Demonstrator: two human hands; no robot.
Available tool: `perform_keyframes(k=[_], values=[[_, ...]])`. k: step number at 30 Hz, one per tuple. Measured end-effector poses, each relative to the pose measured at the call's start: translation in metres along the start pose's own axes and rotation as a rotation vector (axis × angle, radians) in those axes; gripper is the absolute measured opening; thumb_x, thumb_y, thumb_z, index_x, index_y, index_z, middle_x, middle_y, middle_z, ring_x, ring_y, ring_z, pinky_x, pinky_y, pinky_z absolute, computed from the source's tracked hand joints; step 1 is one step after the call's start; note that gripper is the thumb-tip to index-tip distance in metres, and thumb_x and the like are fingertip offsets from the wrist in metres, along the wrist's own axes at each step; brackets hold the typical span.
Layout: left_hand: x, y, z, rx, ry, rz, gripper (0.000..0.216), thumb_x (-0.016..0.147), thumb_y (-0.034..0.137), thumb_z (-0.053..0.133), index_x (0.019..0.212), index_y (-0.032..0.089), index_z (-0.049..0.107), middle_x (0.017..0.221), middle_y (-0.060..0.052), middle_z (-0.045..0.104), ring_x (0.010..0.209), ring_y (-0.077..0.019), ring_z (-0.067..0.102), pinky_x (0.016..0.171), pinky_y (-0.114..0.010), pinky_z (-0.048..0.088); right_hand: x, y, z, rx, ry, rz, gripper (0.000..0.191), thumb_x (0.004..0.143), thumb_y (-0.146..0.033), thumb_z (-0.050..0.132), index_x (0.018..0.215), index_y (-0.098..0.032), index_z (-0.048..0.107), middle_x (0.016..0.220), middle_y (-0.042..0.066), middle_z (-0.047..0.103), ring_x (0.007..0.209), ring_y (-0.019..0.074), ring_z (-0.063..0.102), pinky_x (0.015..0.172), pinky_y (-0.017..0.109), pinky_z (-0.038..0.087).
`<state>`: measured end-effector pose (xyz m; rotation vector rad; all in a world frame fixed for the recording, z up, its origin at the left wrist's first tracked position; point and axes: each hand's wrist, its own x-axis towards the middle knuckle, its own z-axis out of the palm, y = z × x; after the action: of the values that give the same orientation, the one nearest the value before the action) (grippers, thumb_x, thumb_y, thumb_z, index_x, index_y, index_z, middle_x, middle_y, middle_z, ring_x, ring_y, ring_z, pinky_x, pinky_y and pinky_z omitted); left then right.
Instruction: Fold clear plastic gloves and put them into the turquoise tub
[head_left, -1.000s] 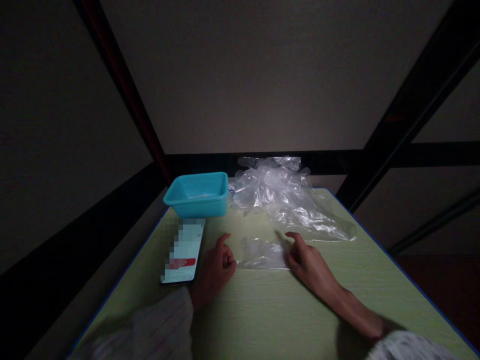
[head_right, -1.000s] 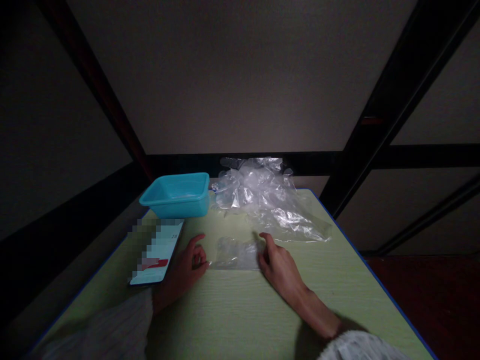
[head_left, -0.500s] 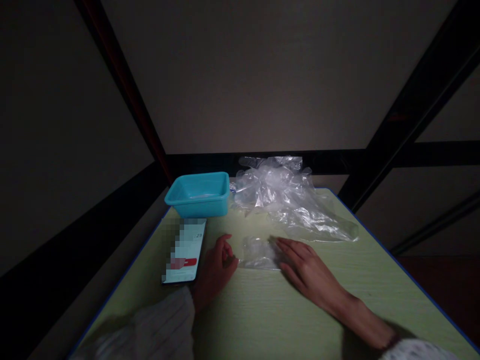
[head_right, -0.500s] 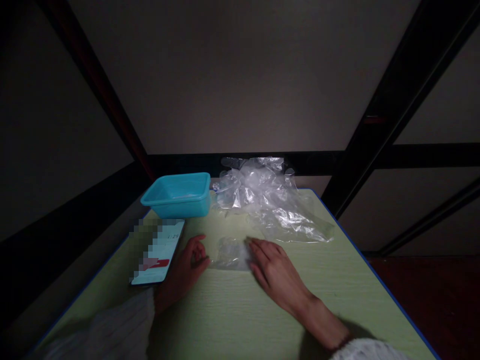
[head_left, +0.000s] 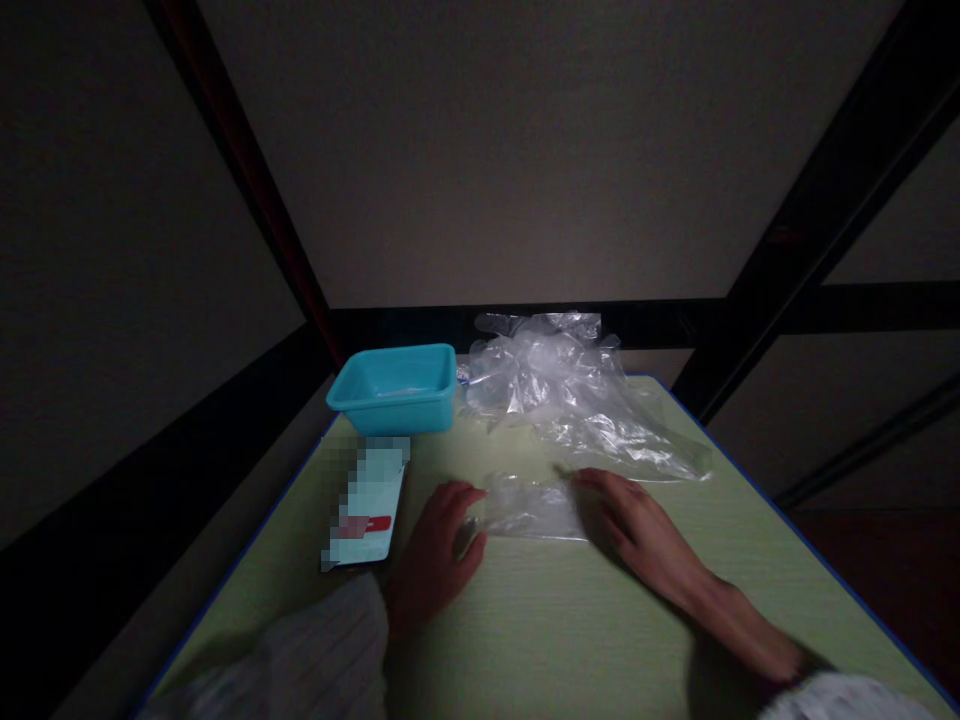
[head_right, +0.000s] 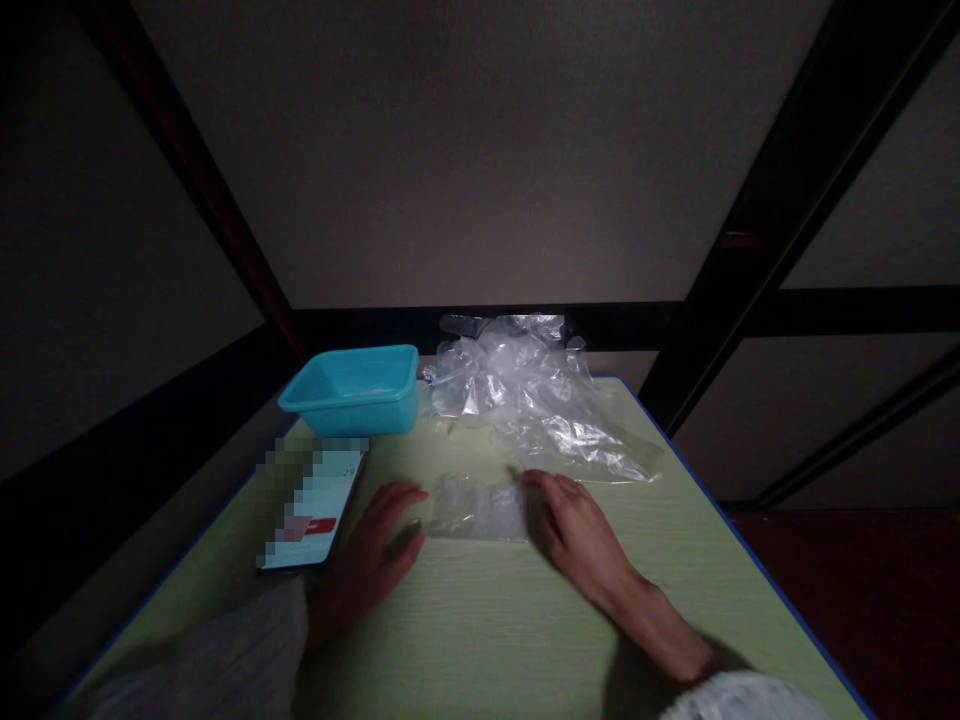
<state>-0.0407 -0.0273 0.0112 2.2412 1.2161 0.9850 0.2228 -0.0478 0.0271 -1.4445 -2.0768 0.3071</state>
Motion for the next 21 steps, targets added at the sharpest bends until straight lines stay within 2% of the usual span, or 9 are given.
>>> perform_keyframes(k=[3,6,8,11,16,21], values=[[-0.006,0.013,0.003,0.046,-0.071,0.109,0.042,0.075,0.009,0.048,0.115,0.021,0.050,0.118,-0.010,0.054,0.112,-0.0247,0.049,0.096,-0.042,0.041,-0.001,0.003,-0.002,0.052,0.014,0.035,0.045,0.066,-0.006,0.037,0.106,-0.019,0.054,0.104,0.009,0.066,0.097,0.0247,0.061,0.086,0.043,0.047],[-0.005,0.035,0.012,0.121,-0.112,0.199,0.046,0.078,0.010,0.047,0.123,0.019,0.046,0.131,-0.012,0.047,0.122,-0.0255,0.042,0.101,-0.043,0.038,-0.001,0.004,-0.002,0.076,-0.003,0.035,0.043,0.066,-0.006,0.037,0.104,-0.019,0.053,0.099,0.008,0.067,0.094,0.0247,0.062,0.083,0.042,0.048],[0.000,0.050,0.021,0.183,-0.197,0.267,0.051,0.081,0.014,0.048,0.131,0.016,0.039,0.139,-0.013,0.039,0.129,-0.0260,0.034,0.104,-0.043,0.035,-0.001,0.005,-0.002,0.072,-0.023,0.022,0.043,0.067,-0.005,0.037,0.104,-0.018,0.053,0.098,0.009,0.068,0.093,0.0246,0.062,0.082,0.041,0.048],[0.013,0.065,0.038,0.280,-0.304,0.271,0.055,0.084,0.022,0.049,0.134,0.007,0.033,0.145,-0.018,0.031,0.133,-0.0290,0.027,0.106,-0.044,0.033,-0.001,0.006,-0.002,0.043,-0.049,0.007,0.045,0.066,-0.003,0.036,0.106,-0.017,0.053,0.099,0.010,0.068,0.094,0.0246,0.062,0.082,0.039,0.048],[0.024,0.062,0.057,0.348,-0.356,0.247,0.056,0.088,0.031,0.044,0.135,0.003,0.032,0.145,-0.020,0.028,0.135,-0.0283,0.023,0.109,-0.042,0.028,-0.001,0.008,-0.003,0.022,-0.049,0.002,0.047,0.065,-0.001,0.035,0.107,-0.015,0.051,0.099,0.010,0.068,0.094,0.0240,0.062,0.082,0.038,0.048],[0.023,0.056,0.059,0.373,-0.396,0.253,0.057,0.090,0.037,0.041,0.136,0.005,0.030,0.145,-0.018,0.029,0.135,-0.0266,0.023,0.110,-0.041,0.025,-0.001,0.007,-0.004,0.000,-0.062,-0.017,0.049,0.063,0.000,0.034,0.107,-0.014,0.050,0.099,0.011,0.069,0.094,0.0241,0.063,0.082,0.038,0.049]])
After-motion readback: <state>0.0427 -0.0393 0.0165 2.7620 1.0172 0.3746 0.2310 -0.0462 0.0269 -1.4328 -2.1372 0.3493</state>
